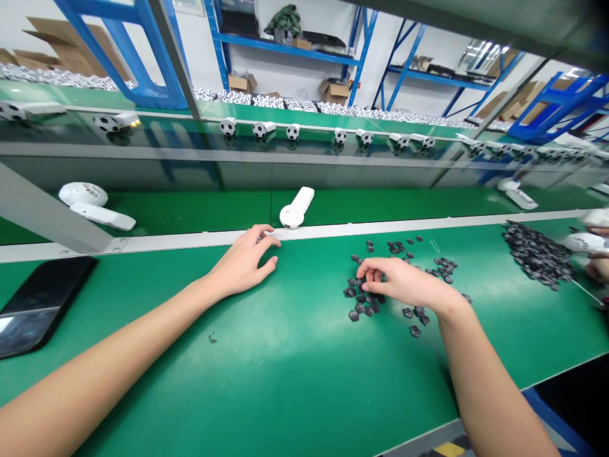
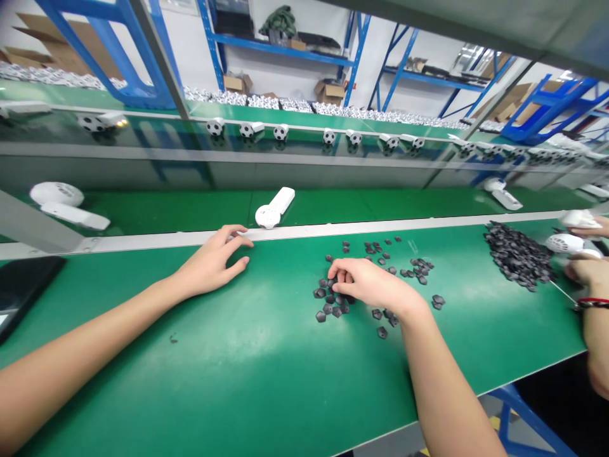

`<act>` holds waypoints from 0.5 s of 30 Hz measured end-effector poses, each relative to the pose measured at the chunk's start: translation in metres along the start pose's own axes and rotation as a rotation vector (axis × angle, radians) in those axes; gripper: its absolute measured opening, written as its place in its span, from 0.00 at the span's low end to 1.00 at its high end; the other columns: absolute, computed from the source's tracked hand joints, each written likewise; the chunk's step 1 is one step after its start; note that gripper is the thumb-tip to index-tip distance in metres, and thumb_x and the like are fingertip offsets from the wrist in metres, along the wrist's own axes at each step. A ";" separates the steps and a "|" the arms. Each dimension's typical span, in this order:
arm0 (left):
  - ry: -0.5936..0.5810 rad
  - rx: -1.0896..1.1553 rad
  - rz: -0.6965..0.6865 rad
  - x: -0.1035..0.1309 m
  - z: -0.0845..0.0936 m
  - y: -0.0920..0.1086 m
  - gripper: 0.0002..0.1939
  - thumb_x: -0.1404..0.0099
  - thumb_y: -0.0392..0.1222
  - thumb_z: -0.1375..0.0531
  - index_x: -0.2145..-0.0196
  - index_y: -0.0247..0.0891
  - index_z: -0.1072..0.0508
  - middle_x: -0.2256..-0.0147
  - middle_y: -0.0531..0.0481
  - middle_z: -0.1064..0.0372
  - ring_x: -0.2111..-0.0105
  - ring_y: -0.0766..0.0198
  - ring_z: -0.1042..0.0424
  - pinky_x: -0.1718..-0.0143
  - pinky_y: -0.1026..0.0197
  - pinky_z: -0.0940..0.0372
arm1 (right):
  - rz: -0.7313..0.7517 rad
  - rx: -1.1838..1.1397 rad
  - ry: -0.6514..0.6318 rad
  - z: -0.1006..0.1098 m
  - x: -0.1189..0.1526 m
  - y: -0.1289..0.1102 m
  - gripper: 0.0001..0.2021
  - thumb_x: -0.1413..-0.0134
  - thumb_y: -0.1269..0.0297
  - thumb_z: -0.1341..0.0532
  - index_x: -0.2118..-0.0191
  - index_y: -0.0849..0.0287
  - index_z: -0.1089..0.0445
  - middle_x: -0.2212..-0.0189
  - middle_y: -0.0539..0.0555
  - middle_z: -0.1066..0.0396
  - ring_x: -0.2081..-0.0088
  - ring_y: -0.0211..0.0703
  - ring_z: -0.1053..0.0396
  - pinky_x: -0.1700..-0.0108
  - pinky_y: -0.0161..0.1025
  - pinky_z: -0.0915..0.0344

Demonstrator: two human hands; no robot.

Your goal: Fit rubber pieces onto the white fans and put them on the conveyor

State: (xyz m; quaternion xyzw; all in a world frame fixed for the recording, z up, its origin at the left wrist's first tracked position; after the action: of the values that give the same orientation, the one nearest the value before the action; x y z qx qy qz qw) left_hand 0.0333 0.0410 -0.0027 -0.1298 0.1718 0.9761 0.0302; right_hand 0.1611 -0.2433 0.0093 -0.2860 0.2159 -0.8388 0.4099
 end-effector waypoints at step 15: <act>-0.010 -0.041 -0.013 0.000 -0.003 -0.001 0.15 0.26 0.49 0.46 0.48 0.40 0.29 0.39 0.39 0.40 0.44 0.46 0.33 0.40 0.39 0.35 | -0.002 0.040 0.005 0.000 -0.003 -0.001 0.09 0.37 0.56 0.37 0.56 0.54 0.26 0.69 0.50 0.28 0.67 0.44 0.31 0.66 0.39 0.37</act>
State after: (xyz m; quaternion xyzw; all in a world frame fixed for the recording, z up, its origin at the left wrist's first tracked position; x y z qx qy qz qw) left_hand 0.0341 0.0413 -0.0059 -0.1267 0.1505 0.9799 0.0344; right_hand 0.1624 -0.2406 0.0092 -0.2761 0.1997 -0.8441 0.4139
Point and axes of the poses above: each hand's wrist, its own x-axis away from the middle knuckle, its own z-axis out of the back of the hand, y = z × x, the point moved 7 cm from there along -x, towards the middle knuckle
